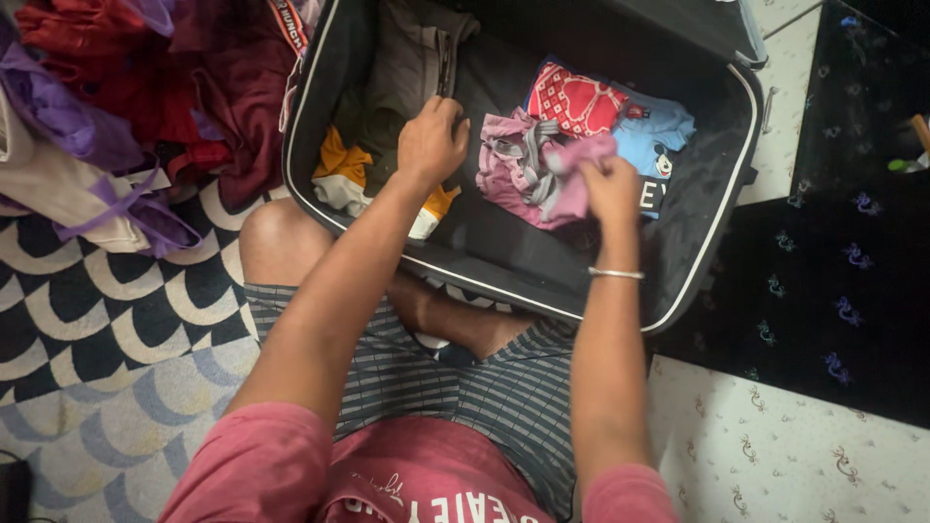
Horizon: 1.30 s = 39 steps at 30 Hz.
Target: The person folds and organizes various items of clothing, including a patterned red cloth, shirts, and trousers, into a black suitcase while sitting on the floor.
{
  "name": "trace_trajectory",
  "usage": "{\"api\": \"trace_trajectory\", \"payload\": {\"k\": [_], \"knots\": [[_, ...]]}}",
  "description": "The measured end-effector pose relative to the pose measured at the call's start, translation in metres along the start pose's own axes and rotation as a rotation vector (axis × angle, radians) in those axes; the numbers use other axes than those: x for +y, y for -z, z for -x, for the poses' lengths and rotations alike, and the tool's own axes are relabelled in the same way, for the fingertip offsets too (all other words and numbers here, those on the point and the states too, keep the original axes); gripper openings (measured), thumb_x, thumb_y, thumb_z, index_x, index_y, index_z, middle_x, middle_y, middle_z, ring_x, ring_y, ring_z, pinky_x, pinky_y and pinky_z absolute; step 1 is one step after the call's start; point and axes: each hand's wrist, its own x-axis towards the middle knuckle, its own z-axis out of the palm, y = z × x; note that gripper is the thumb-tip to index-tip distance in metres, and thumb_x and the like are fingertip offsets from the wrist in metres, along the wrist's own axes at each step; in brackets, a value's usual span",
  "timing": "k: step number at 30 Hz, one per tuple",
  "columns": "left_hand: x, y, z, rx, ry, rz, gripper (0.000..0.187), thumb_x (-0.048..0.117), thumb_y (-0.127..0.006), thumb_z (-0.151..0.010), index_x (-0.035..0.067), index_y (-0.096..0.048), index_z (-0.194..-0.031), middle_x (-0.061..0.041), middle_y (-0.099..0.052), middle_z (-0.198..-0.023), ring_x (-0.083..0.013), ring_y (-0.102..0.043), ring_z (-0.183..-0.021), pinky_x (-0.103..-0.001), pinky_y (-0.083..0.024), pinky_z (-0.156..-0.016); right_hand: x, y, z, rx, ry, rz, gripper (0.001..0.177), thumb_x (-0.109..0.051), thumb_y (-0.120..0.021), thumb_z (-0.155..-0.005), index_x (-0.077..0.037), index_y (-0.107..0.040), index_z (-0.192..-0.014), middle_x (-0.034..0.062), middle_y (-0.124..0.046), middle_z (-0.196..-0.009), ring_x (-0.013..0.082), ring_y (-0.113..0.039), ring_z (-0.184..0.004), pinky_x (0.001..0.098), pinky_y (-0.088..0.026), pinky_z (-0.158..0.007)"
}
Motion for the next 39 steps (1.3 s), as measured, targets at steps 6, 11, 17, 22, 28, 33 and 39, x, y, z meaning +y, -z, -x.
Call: {"api": "trace_trajectory", "payload": {"k": [6,11,17,22,28,33,39], "knots": [[0.002,0.003,0.003,-0.001,0.004,-0.011,0.017,0.022,-0.071,-0.091,0.009,-0.067,-0.101,-0.013,-0.068,-0.102,-0.0403,-0.069,-0.084,-0.05,-0.054,-0.075,-0.066,-0.033,-0.005,-0.141,-0.157,-0.524,0.03,-0.03,-0.074,-0.097,-0.001,-0.066,-0.096,0.0063,-0.07,-0.078,0.0131,-0.071,-0.061,0.0273,-0.054,-0.049],[-0.002,-0.001,0.003,-0.008,-0.014,-0.008,0.018,0.022,-0.07,-0.091,0.008,-0.067,-0.101,-0.014,-0.067,-0.102,-0.0405,-0.069,-0.085,-0.05,-0.055,-0.076,-0.027,-0.045,0.002,-0.11,-0.325,-0.434,0.033,-0.034,-0.074,-0.096,-0.002,-0.068,-0.102,0.0051,-0.072,-0.085,0.012,-0.073,-0.066,0.0267,-0.056,-0.049],[-0.003,-0.005,0.004,-0.08,0.005,-0.021,0.017,0.023,-0.07,-0.091,0.009,-0.068,-0.101,-0.014,-0.069,-0.104,-0.0405,-0.069,-0.086,-0.051,-0.054,-0.077,0.001,-0.067,0.013,-0.245,-0.686,-0.387,0.067,-0.04,-0.085,-0.079,-0.009,-0.053,-0.129,0.0128,-0.069,-0.099,0.0203,-0.065,-0.078,0.0392,-0.06,-0.063],[-0.002,-0.003,0.004,-0.12,0.033,-0.019,0.018,0.023,-0.07,-0.09,0.009,-0.068,-0.102,-0.014,-0.07,-0.103,-0.04,-0.069,-0.087,-0.051,-0.054,-0.078,0.007,-0.104,0.009,-0.169,-0.43,-0.346,0.058,-0.034,-0.09,-0.077,0.006,-0.066,-0.112,0.0126,-0.071,-0.103,0.0185,-0.069,-0.091,0.0334,-0.054,-0.079],[-0.001,-0.002,0.005,-0.461,0.075,0.038,0.032,0.036,-0.073,-0.087,0.011,-0.071,-0.107,-0.012,-0.075,-0.103,-0.0355,-0.071,-0.098,-0.046,-0.055,-0.086,-0.01,-0.089,0.008,-0.19,-0.448,-0.81,0.033,-0.023,-0.079,-0.082,0.003,-0.073,-0.1,0.0085,-0.072,-0.094,0.0162,-0.064,-0.085,0.032,-0.053,-0.074],[-0.002,-0.013,0.003,-0.478,0.068,0.119,0.073,0.049,-0.083,-0.084,0.003,-0.056,-0.134,-0.023,-0.065,-0.124,-0.0404,-0.064,-0.117,-0.045,-0.049,-0.096,-0.024,-0.061,0.012,-0.369,-0.484,-1.268,0.026,-0.015,-0.073,-0.087,0.004,-0.071,-0.104,0.0114,-0.072,-0.098,0.022,-0.069,-0.089,0.0376,-0.057,-0.08],[0.001,-0.009,0.001,-0.779,0.466,0.884,0.089,0.047,-0.08,-0.086,0.004,-0.035,-0.149,-0.016,-0.064,-0.131,-0.0255,-0.066,-0.118,-0.038,-0.056,-0.095,-0.049,-0.048,0.023,-0.508,-0.467,-1.591,0.042,-0.013,-0.064,-0.087,0.003,-0.063,-0.126,0.0165,-0.071,-0.12,0.0278,-0.071,-0.11,0.0401,-0.057,-0.1]]}}
